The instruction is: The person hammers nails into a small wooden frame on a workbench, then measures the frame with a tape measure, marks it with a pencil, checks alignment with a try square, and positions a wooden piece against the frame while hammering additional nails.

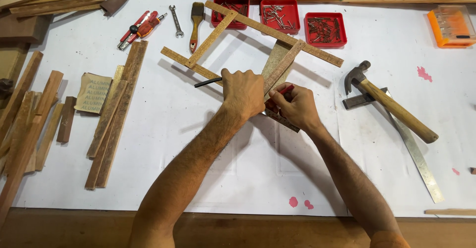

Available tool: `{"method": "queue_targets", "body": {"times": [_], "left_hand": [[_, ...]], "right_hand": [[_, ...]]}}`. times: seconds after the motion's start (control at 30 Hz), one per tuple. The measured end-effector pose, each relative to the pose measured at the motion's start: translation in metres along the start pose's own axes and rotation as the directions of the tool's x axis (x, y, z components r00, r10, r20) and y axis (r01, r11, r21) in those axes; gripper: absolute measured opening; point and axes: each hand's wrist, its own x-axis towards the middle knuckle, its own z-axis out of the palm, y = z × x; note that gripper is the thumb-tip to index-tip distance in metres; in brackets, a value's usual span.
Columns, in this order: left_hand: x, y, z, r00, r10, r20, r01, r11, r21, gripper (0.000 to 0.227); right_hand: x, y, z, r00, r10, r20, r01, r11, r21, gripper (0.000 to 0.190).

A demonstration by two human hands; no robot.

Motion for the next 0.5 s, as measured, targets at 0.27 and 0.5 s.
{"method": "queue_targets", "body": {"times": [0.27, 0.5], "left_hand": [[0.0011, -0.0012, 0.0014, 1.000, 0.011, 0.022, -0.011, 1.000, 0.013, 0.016], [0.0013, -0.0021, 0.0021, 1.000, 0.021, -0.006, -0.021, 1.000, 0.011, 0.017]], "right_hand": [[-0.0017, -0.0048, 0.0011, 0.999, -0.042, -0.001, 0.041, 0.986, -0.164, 0.019], [-0.0027, -0.0080, 0.0015, 0.998, -0.063, 0.012, 0.064, 0.980, -0.187, 0.019]]}}
